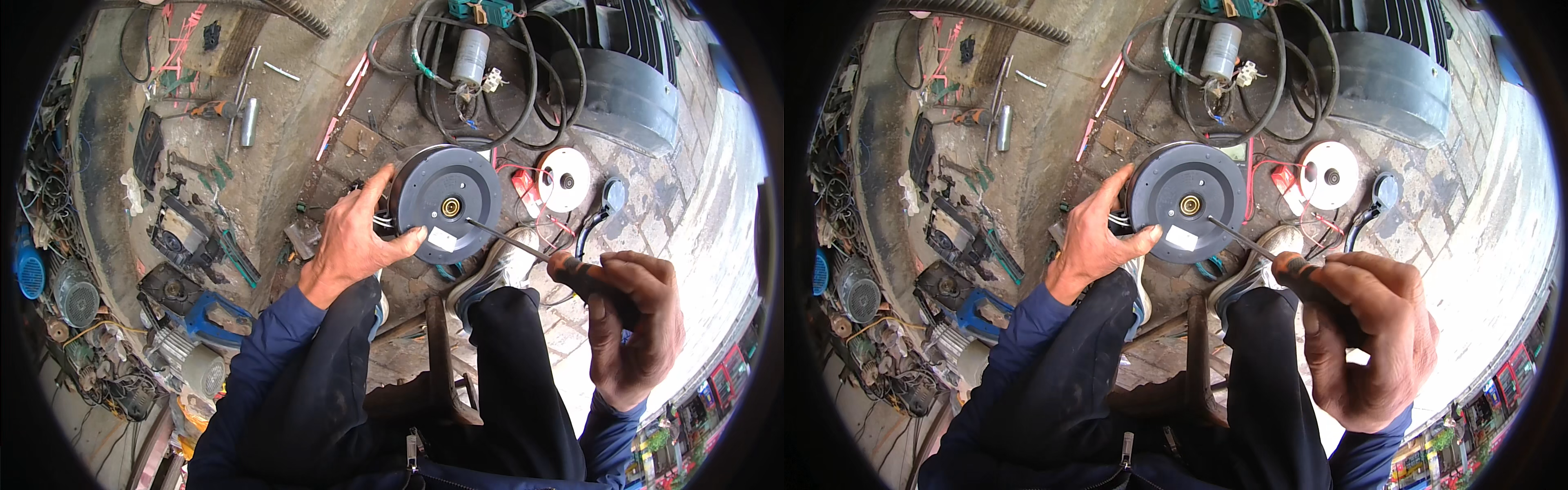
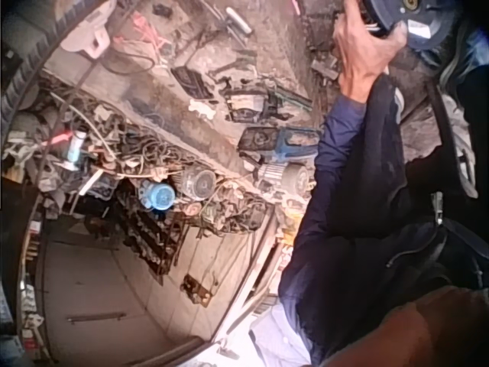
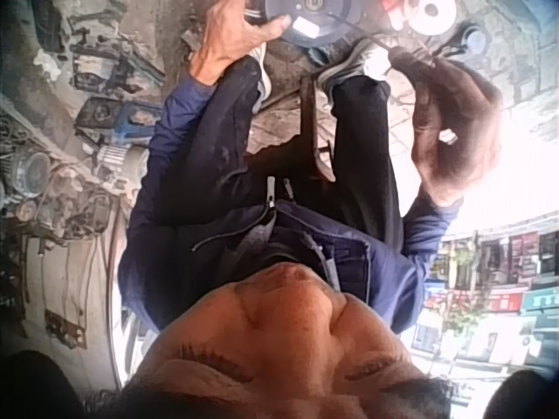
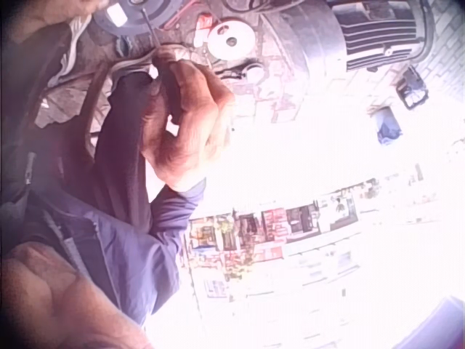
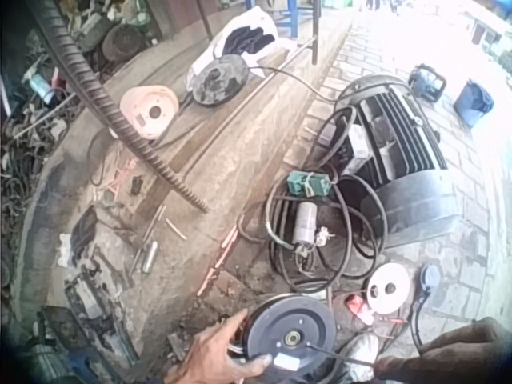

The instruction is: The person tests electrical continuity on a small black component using a multimeter, then uses pliers to strip and adjust wires. They continue testing connections and later use a screwdriver on a circular motor housing, manipulating wires and components throughout.

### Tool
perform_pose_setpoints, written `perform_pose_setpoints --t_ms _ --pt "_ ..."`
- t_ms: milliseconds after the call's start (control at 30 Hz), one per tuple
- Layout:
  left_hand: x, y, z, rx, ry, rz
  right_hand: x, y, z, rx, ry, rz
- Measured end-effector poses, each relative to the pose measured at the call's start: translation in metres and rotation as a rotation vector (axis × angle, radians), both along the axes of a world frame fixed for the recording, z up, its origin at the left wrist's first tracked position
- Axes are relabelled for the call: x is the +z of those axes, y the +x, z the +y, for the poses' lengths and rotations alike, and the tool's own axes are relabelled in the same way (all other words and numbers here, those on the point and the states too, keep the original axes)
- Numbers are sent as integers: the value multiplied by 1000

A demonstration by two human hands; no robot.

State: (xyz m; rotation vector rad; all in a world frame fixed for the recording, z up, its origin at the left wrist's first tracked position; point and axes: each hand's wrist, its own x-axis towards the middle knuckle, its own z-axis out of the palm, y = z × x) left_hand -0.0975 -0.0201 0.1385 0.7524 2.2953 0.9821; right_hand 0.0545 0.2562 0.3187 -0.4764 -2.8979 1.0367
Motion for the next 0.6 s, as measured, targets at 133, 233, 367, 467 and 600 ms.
perform_pose_setpoints --t_ms 133,233,367,467,600 --pt "1 -1 0 15 -18 -27 -3 1 2 57 66 112" --pt "2 1 0 2 -21 -14 -6 1 5 -12 -6 52" --pt "1 -1 1 10 -22 -34 -8 1 2 46 69 131" --pt "1 0 0 0 -17 -21 -4 1 3 -13 -82 35" --pt "0 0 1 4 -2 -18 -8 0 2 -19 7 133"
